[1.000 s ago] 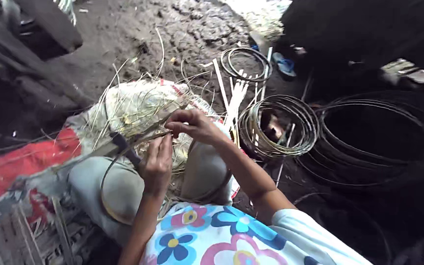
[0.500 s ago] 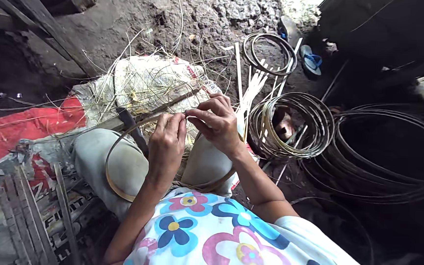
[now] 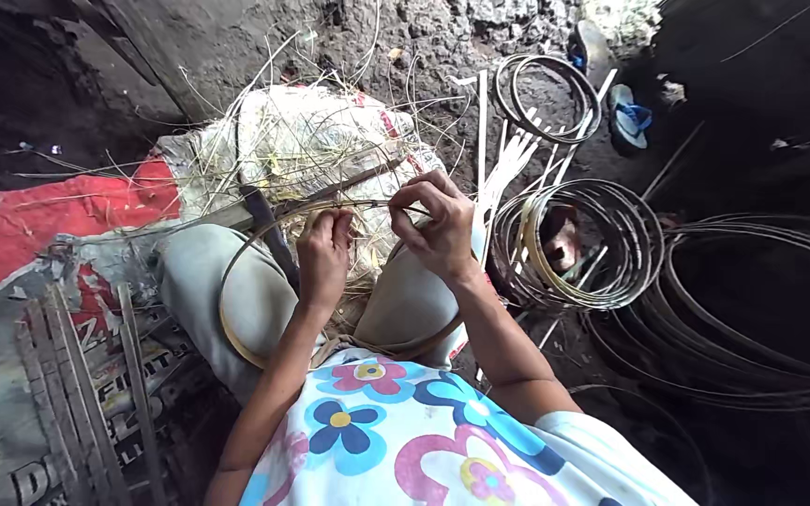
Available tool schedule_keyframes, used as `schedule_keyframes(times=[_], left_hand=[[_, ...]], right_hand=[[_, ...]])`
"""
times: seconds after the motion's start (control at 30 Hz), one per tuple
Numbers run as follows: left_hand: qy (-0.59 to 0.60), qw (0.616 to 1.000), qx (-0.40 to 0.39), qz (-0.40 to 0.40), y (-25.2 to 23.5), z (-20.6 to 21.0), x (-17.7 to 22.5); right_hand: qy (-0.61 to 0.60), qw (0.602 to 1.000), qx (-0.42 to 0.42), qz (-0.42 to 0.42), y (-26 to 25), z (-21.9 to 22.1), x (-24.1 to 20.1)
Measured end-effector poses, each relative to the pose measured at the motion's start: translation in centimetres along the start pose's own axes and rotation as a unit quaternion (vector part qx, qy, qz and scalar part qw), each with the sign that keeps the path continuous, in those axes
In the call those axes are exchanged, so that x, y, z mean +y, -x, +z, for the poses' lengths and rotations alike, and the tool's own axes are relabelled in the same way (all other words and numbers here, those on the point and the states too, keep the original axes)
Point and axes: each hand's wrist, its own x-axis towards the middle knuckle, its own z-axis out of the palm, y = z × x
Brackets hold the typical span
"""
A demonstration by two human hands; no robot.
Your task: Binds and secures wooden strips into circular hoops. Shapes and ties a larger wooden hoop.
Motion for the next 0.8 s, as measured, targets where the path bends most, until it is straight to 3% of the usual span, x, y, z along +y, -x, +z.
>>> schedule_keyframes(times=[0.13, 0.23, 0.3, 0.37, 0.43, 0.47, 0.5, 0.57, 0.67, 0.8], left_hand=[[0.067, 0.997, -0.027, -0.02, -1.4, 0.4, -0.1], [0.112, 0.992, -0.062, -0.022, -1.2, 0.1, 1.0], [0.134, 0.978, -0.144, -0.072, -0.5, -0.5, 2.5], [0.218, 0.93, -0.279, -0.096, 0.7, -1.1, 3.2], [0.313, 0.839, -0.431, -0.111, 2.5, -1.1, 3.0], [0.34, 0.8, -0.48, -0.119, 3.1, -0.8, 2.6], [0.354, 0.787, -0.489, -0.128, 3.5, -0.5, 2.1], [0.375, 0.827, -0.391, -0.15, 3.5, -0.1, 1.2], [0.414, 0.874, -0.214, -0.139, 2.1, -0.4, -0.2], [0.479, 0.857, 0.009, -0.19, 0.8, -1.3, 0.8]], right_hand=[[0.019, 0.996, -0.076, 0.031, -1.9, -1.1, -0.4], [0.121, 0.975, -0.183, -0.032, -4.5, -0.7, -2.3], [0.128, 0.967, -0.212, -0.063, -6.6, -0.3, -3.1], [0.104, 0.98, -0.166, -0.042, -9.2, -1.7, -3.1], [0.03, 0.998, -0.046, 0.018, -11.5, -3.7, -2.1], [-0.027, 0.998, 0.023, 0.047, -12.3, -4.3, -1.4], [-0.091, 0.989, 0.086, 0.08, -12.6, -4.4, -1.1], [-0.207, 0.952, 0.14, 0.175, -11.3, -2.9, -1.3], [-0.364, 0.879, 0.118, 0.285, -5.1, 2.9, -3.4], [-0.482, 0.778, 0.098, 0.392, -0.2, 6.4, -5.6]])
